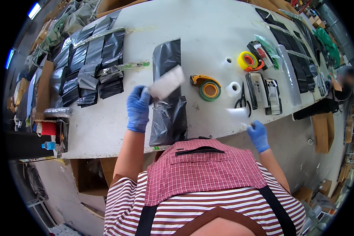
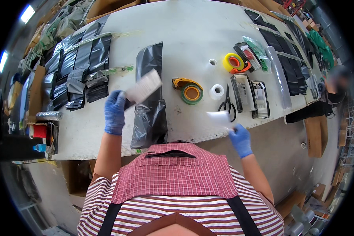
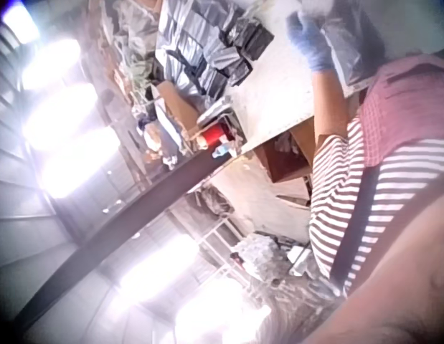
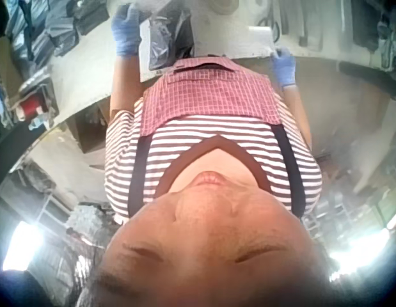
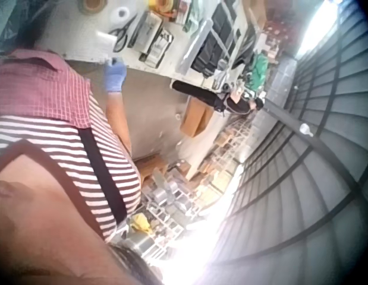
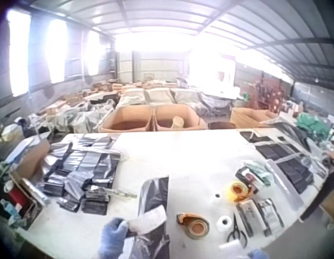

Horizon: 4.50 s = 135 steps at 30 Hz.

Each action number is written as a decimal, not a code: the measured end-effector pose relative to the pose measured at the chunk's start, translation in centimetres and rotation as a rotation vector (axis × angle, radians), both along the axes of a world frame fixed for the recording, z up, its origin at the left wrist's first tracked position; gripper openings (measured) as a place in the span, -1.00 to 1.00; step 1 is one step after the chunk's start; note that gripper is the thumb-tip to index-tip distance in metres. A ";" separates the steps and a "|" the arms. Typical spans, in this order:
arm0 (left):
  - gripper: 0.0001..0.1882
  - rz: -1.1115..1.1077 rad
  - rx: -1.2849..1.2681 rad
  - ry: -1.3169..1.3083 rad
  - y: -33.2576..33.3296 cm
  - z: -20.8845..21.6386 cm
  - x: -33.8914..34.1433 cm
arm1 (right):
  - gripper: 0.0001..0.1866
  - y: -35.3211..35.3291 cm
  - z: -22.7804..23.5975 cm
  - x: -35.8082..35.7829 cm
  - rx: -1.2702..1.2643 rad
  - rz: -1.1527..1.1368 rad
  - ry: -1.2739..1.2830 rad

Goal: The person wraps items in bubble wrap, places them into black plastic shipping bags, seals the bags, and affixes shipping labels. The person uses a tape dispenser to seal the bags and stacks the finished packages on the table.

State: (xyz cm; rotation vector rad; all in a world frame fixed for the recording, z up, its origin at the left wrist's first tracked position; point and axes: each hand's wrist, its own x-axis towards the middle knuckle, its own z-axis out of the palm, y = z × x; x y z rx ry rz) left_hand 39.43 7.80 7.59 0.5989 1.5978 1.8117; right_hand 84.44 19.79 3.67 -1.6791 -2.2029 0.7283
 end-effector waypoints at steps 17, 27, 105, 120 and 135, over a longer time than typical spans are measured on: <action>-0.59 -0.532 -0.540 1.276 8.7 -5.7 -2.6 | -0.56 -6.9 -16.4 15.4 -0.797 0.583 -0.621; -0.27 -0.515 -0.734 1.306 13.8 -5.5 -0.6 | -0.58 8.6 -1.3 -17.3 0.270 0.467 0.101; -0.14 -0.011 -0.843 0.857 -10.3 -7.4 -6.0 | -0.29 0.1 0.5 -20.0 0.050 0.842 -0.072; 0.04 -0.034 -0.760 0.720 -13.1 -8.2 -12.5 | -0.23 -2.3 3.9 -29.2 0.125 0.866 0.203; -0.34 -0.164 -0.599 0.402 -9.3 -10.5 -11.4 | -0.27 -2.8 5.1 -33.4 0.057 1.105 -0.470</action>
